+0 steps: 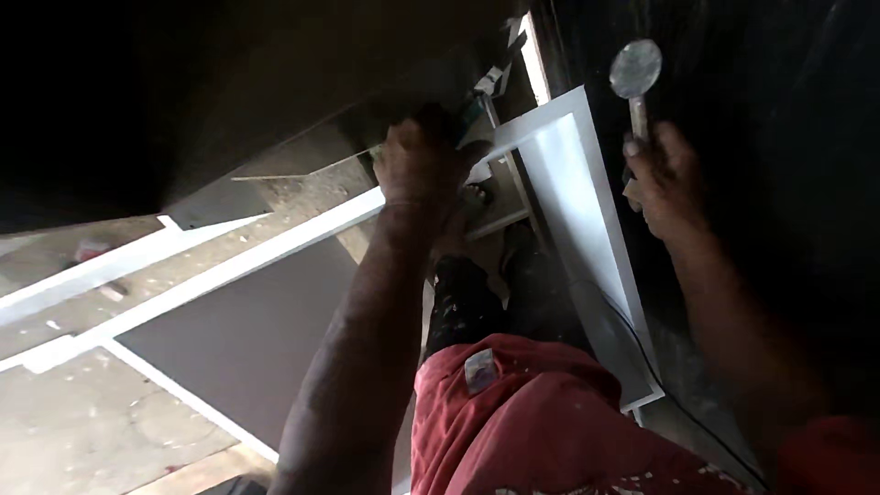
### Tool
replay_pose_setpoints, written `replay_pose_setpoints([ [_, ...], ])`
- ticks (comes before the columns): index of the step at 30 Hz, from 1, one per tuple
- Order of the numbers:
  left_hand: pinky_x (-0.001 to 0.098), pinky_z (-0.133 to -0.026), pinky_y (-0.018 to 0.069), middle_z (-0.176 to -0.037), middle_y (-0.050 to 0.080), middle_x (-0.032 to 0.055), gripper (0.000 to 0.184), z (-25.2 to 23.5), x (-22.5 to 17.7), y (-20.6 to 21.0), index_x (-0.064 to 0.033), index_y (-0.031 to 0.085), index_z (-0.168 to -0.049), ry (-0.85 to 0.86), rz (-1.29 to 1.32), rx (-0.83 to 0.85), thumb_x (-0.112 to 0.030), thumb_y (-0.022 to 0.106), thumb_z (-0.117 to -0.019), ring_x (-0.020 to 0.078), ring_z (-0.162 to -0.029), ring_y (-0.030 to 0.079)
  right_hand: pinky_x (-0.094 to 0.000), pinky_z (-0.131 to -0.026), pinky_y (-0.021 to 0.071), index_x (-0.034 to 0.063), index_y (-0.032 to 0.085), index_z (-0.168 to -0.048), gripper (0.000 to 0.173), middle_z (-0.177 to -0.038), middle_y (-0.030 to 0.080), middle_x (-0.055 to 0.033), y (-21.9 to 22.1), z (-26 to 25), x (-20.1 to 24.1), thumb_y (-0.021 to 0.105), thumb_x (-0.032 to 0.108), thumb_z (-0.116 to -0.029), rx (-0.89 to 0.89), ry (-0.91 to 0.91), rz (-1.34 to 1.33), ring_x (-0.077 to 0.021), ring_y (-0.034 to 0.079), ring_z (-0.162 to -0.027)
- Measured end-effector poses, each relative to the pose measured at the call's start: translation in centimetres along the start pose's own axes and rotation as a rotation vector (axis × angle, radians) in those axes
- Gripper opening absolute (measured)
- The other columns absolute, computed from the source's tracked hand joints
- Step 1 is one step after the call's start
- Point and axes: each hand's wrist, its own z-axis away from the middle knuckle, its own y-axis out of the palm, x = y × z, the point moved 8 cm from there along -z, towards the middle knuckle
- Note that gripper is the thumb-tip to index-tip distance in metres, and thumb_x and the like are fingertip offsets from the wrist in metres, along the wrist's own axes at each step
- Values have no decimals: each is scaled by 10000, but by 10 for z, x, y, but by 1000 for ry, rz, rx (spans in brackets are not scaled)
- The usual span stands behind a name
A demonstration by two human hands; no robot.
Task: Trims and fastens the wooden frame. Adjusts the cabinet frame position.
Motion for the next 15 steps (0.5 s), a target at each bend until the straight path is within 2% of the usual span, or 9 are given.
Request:
replay_pose_setpoints([
  [2,705,-852,482,-1149,681,209,677,-2,-1,0,-125,651,-1226,-25,-9,17,-658,742,-819,436,-1080,649,-268,-477,505,63,607,-1219,322,-831,603,-13,-4,5,6,529,335,-1067,-30,-47,9,-91,554,-568],
  [7,697,-845,486,-1132,671,205,717,-6,2,2,-108,636,-1222,-34,8,30,-662,770,-787,415,-1058,647,-289,-592,519,-4,666,-1181,371,-770,599,-39,-2,17,30,444,284,-1103,-141,-353,228,-88,563,-624],
  [8,698,-848,488,-1134,674,204,724,-6,3,1,-109,637,-1225,-38,13,24,-662,776,-780,414,-1062,649,-311,-609,533,-7,661,-1168,368,-779,607,-60,3,16,27,444,283,-1101,-142,-346,295,-111,580,-636],
  [10,690,-847,489,-1123,675,199,721,-6,4,1,-108,635,-1221,-47,32,26,-653,789,-776,409,-1059,647,-415,-698,556,7,659,-1167,378,-846,657,-122,13,8,21,453,316,-1097,-75,-229,461,-204,640,-719],
  [11,688,-846,488,-1116,675,197,717,-5,5,1,-106,634,-1214,-50,38,31,-650,794,-775,407,-1055,648,-447,-709,547,18,655,-1163,388,-851,653,-129,15,4,20,447,339,-1098,-49,-176,497,-229,642,-731],
  [15,682,-860,484,-1126,675,181,727,-8,7,1,-117,640,-1207,-68,70,39,-648,818,-744,392,-1062,643,-383,-650,542,18,654,-1129,390,-798,622,-88,8,3,38,422,331,-1103,-152,-277,443,-169,613,-668],
])
